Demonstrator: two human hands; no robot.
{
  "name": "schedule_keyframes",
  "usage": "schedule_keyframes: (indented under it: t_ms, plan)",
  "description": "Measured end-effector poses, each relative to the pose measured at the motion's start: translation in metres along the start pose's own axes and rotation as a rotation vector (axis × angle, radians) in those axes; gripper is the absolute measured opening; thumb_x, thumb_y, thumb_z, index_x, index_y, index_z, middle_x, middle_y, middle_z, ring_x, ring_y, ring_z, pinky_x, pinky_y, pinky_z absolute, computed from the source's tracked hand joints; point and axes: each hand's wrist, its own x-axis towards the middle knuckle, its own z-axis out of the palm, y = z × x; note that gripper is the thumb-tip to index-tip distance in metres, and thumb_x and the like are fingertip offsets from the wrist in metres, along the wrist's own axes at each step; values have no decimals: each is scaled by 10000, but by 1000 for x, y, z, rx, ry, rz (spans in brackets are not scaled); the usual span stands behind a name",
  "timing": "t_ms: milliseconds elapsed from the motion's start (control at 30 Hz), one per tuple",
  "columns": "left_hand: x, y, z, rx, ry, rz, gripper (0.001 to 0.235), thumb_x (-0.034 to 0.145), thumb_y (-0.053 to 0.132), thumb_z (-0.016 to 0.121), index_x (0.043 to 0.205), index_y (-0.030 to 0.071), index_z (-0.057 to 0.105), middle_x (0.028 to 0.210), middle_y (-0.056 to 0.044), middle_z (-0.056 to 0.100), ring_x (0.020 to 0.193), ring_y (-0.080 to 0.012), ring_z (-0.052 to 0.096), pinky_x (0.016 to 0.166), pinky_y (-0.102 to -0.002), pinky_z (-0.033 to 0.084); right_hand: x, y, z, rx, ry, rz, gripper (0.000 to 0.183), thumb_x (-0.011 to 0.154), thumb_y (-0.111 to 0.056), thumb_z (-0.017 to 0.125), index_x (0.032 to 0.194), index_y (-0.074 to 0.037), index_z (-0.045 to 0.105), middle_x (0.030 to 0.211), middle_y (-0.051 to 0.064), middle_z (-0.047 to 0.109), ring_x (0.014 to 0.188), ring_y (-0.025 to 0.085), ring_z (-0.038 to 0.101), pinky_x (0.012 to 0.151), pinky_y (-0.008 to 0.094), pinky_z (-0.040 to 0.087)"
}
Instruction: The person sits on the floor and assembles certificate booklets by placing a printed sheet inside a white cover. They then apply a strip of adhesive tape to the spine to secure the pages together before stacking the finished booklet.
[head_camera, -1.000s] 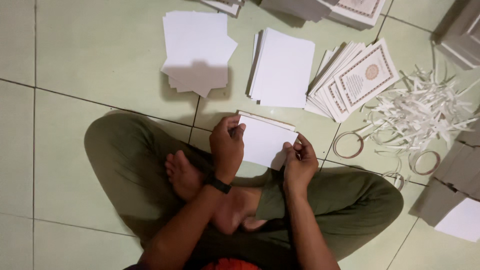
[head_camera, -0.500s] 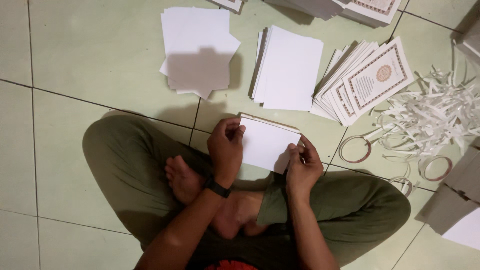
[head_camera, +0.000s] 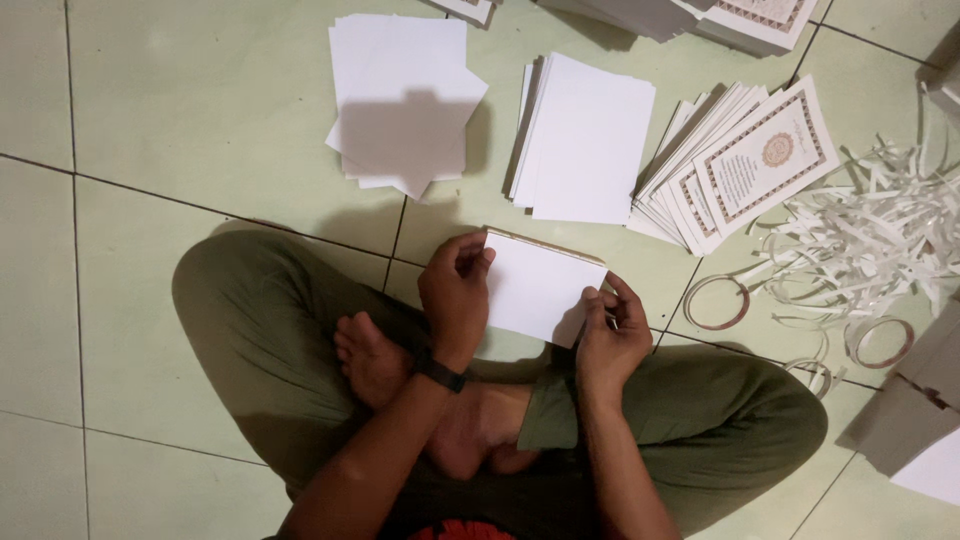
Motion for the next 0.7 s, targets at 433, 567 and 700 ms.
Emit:
schedule_keyframes:
  t_ms: [433, 567, 700]
  plan:
    - [1, -3, 3, 9, 45, 55, 200, 943, 132, 756, 1132, 67, 766, 960, -139, 748, 910, -309, 744, 810, -386, 586, -3, -15, 0, -11, 2, 7, 287, 950, -41, 786, 1232, -7, 743, 853, 157, 706, 851, 197, 630, 710, 355, 532]
    - [0, -2, 3, 17, 55, 55, 196, 925, 131, 769, 1114, 78, 775, 950, -145, 748, 892, -308, 741, 787, -396, 585, -4, -19, 0, -9, 7, 17, 288, 949, -46, 788, 1230, -5, 744, 844, 158, 710, 838, 198, 629, 705, 364, 534]
    - [1, -4, 4, 29, 65, 59, 192, 921, 146, 774, 1103, 82, 778, 950, -151, 749, 903, -329, 746, 798, -409, 591, -4, -20, -1, -6, 12, 32, 293, 942, -92, 811, 1220, -16, 754, 842, 134, 709, 846, 180, 635, 733, 355, 546]
